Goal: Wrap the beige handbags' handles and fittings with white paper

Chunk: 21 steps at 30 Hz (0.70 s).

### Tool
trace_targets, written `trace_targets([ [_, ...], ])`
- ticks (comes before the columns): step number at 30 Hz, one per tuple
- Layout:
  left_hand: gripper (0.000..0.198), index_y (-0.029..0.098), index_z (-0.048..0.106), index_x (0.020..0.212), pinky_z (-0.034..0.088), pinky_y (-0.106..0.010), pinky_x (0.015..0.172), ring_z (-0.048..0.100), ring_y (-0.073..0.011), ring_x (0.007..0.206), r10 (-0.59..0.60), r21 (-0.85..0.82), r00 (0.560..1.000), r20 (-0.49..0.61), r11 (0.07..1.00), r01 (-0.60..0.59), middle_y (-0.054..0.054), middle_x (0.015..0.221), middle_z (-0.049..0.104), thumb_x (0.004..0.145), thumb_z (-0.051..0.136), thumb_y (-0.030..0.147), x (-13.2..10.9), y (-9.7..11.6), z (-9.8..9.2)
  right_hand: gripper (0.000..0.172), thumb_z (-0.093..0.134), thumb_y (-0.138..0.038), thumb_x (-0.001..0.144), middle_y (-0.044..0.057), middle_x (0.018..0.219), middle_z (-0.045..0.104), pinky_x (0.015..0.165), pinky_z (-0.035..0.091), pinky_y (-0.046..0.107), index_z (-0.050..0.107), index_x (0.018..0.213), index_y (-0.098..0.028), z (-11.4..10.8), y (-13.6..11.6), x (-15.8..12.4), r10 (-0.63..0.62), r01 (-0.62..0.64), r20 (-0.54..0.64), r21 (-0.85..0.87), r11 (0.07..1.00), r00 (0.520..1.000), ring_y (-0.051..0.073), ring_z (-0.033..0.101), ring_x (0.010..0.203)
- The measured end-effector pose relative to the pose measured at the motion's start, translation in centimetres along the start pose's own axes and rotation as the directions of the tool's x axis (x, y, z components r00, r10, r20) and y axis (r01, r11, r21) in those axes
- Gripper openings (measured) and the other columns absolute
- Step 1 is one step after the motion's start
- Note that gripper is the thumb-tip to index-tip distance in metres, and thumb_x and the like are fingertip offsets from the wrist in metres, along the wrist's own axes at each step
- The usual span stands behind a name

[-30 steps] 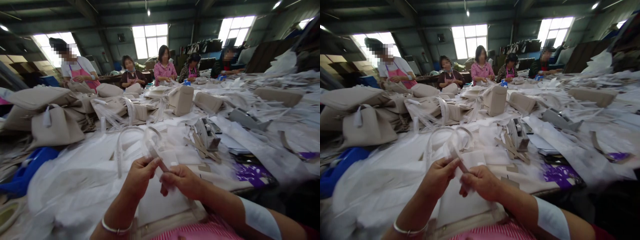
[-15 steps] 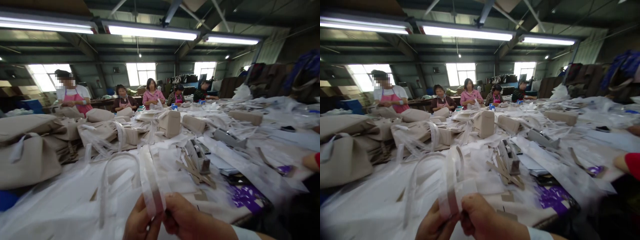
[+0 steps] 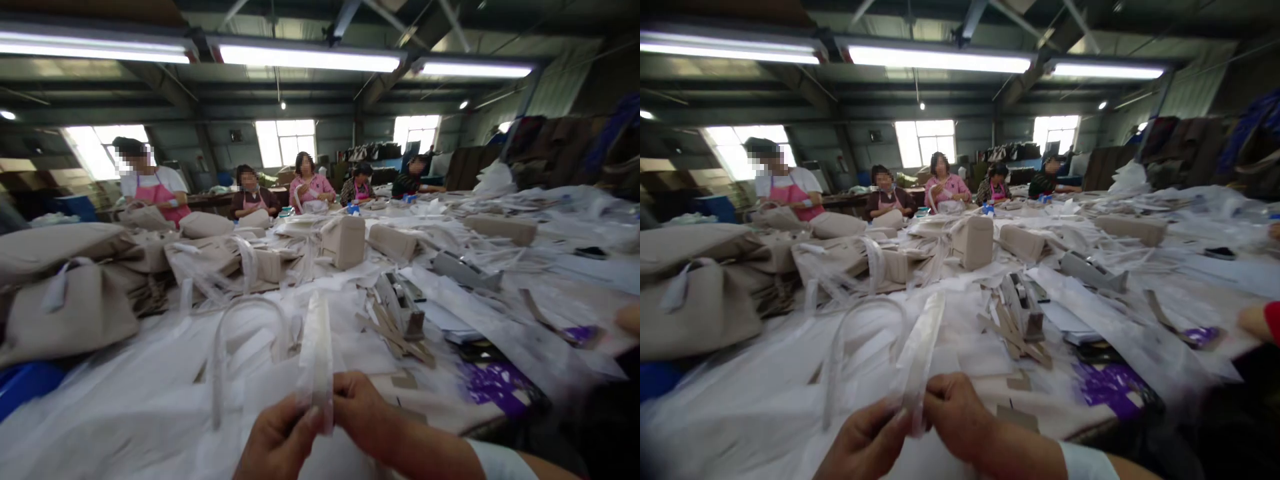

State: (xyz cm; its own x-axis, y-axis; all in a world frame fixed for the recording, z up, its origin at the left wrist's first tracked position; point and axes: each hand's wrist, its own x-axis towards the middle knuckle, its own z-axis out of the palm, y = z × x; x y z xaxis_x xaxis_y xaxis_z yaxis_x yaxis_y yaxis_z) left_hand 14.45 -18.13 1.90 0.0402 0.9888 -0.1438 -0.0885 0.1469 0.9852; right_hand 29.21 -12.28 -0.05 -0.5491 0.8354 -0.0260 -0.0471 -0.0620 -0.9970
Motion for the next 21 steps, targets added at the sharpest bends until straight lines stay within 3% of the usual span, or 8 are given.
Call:
trace_targets([
  [2,0.036,0.013,0.07,0.072,0.018,-0.019,0.043,0.026,-0.0045,0.045,-0.032,-0.079,0.999,0.001,0.996,0.032,0.006,0.046,0.035,0.076,0.072,0.049,-0.1,0.2,-0.5,0.039,0.057,-0.043,0.083,-0.002,0.054,0.05,0.054,0.035,0.022,0.058,0.057,-0.014,-0.4,0.1,-0.1,-0.057,0.048,-0.053,-0.154,0.987,0.997,0.01,0.046,0.055],
  [5,0.033,0.012,0.068,0.074,0.016,-0.017,0.041,0.028,-0.0013,0.042,-0.084,-0.278,0.996,0.0,0.957,0.081,0.004,0.053,0.049,0.074,0.075,0.044,0.0,0.5,-0.8,0.039,0.05,-0.037,0.091,-0.002,0.055,0.049,0.054,0.033,0.023,0.055,0.059,-0.015,-1.2,0.5,-0.1,-0.192,0.16,-0.031,-0.431,0.888,0.981,0.009,0.045,0.055],
  [10,0.028,0.012,0.062,0.075,0.017,-0.014,0.039,0.031,0.0022,0.04,-0.136,-0.405,0.989,-0.059,0.909,0.101,-0.001,0.07,0.064,0.075,0.076,0.037,0.2,0.5,-0.6,0.028,0.043,-0.024,0.095,0.0,0.065,0.056,0.061,0.035,0.024,0.059,0.074,-0.016,-2.1,0.5,-0.4,-0.425,0.407,0.173,-0.726,0.555,0.888,0.012,0.051,0.062],
  [15,0.026,0.014,0.056,0.081,0.02,-0.012,0.039,0.039,0.0007,0.039,-0.128,-0.301,0.987,-0.092,0.949,0.095,0.0,0.065,0.065,0.078,0.074,0.031,0.0,-0.3,-0.6,0.02,0.045,-0.017,0.092,0.003,0.068,0.061,0.058,0.032,0.028,0.059,0.078,-0.016,-2.3,0.2,-0.2,-0.398,0.45,0.35,-0.873,0.191,0.848,0.015,0.053,0.06],
  [21,0.033,0.017,0.05,0.086,0.023,-0.011,0.038,0.042,-0.0013,0.038,-0.098,-0.28,0.973,-0.211,0.959,0.036,0.0,0.063,0.067,0.074,0.077,0.031,-0.6,-0.6,-0.8,0.012,0.049,-0.017,0.09,0.003,0.074,0.064,0.056,0.029,0.03,0.059,0.084,-0.016,-2.0,-0.5,0.2,-0.291,0.465,0.429,-0.883,0.061,0.855,0.016,0.055,0.061],
])
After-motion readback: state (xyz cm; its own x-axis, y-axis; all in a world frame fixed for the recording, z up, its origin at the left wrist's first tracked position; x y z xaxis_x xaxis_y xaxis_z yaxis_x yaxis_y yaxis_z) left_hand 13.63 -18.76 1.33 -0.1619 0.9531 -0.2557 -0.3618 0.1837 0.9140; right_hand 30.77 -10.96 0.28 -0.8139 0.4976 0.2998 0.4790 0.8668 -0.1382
